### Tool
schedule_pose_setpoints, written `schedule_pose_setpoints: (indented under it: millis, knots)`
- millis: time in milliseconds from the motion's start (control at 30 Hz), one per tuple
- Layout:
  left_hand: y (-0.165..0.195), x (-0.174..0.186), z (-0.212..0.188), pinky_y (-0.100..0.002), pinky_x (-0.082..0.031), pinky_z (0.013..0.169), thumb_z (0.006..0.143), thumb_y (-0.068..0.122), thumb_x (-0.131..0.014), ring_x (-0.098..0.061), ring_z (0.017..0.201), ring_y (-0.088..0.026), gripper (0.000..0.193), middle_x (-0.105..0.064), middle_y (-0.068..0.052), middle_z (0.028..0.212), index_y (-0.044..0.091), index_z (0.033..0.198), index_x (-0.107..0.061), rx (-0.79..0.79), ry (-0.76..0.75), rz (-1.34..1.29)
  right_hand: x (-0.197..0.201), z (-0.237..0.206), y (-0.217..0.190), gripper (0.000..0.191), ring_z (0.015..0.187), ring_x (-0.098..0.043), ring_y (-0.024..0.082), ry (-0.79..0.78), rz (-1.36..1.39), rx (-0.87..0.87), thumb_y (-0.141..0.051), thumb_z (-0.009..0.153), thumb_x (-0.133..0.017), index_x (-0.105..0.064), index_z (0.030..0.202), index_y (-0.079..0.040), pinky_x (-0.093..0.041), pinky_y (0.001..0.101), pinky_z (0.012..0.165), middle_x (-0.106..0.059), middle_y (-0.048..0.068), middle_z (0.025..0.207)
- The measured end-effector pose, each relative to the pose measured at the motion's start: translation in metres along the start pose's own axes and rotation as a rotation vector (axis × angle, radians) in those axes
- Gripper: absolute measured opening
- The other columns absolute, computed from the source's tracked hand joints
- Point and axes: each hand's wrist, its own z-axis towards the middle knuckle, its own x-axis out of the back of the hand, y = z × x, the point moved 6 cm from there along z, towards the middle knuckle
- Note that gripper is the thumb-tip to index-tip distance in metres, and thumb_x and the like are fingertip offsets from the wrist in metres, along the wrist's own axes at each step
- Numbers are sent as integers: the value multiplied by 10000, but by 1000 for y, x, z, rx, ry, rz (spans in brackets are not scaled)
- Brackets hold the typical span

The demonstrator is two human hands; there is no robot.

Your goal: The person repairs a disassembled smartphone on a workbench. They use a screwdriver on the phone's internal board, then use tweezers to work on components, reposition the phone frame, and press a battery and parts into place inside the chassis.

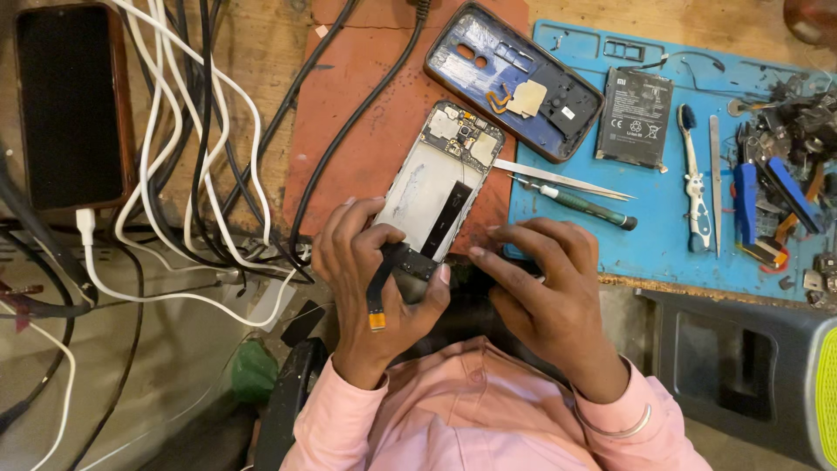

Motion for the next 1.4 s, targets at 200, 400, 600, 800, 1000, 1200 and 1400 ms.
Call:
schedule_pose_setpoints:
  millis: [200, 400, 600, 800, 1000, 1200, 1400]
  knots:
    - [3, -8, -5, -559, -204, 1258, 915, 321, -695, -369, 1493, -414, 440, -490, -175, 1481, 73, 1207, -479, 51, 62, -2, -6, 1, -5, 528, 1190, -571, 310, -34, -10, 44, -59, 731, -755, -717, 1249, -151, -409, 487, 1021, -644, 65, 1280]
    - [4, -12, -5, -593, -152, 1258, 904, 293, -641, -309, 1515, -434, 424, -475, -208, 1523, 48, 1192, -448, 92, 62, -34, -12, 1, -10, 516, 1225, -546, 315, -46, -48, 64, -85, 792, -743, -702, 1293, -197, -399, 500, 1055, -599, 82, 1337]
    - [4, -11, -5, -608, -146, 1272, 898, 269, -649, -339, 1505, -428, 391, -487, -226, 1519, 49, 1155, -453, 69, 75, -20, -17, 4, -10, 513, 1262, -504, 325, -74, -135, 58, -160, 837, -717, -695, 1341, -253, -355, 507, 1085, -547, 97, 1397]
    - [4, -12, -7, -623, -122, 1275, 913, 268, -641, -366, 1495, -440, 373, -496, -226, 1505, 49, 1153, -457, 63, 71, -12, -16, 4, -6, 534, 1273, -498, 320, -93, -204, 25, -218, 830, -701, -690, 1362, -261, -328, 517, 1095, -540, 98, 1417]
    - [1, -14, -9, -626, -105, 1278, 927, 318, -627, -358, 1501, -421, 413, -494, -211, 1516, 63, 1194, -443, 100, 70, -30, -14, 6, -4, 574, 1306, -488, 338, -112, -216, -40, -225, 804, -621, -691, 1373, -237, -316, 526, 1099, -538, 125, 1432]
    - [-1, -16, -11, -617, -82, 1276, 927, 351, -631, -353, 1514, -403, 420, -488, -198, 1525, 80, 1176, -427, 126, 62, -55, -12, 10, 1, 561, 1333, -465, 353, -95, -241, -114, -252, 830, -615, -680, 1386, -209, -311, 534, 1130, -526, 142, 1459]
    - [-2, -16, -11, -598, -89, 1278, 894, 367, -625, -360, 1505, -406, 432, -504, -183, 1510, 95, 1165, -427, 137, 68, -55, -13, 14, 12, 557, 1344, -450, 351, -86, -292, -144, -275, 863, -619, -671, 1412, -198, -311, 526, 1123, -504, 145, 1489]
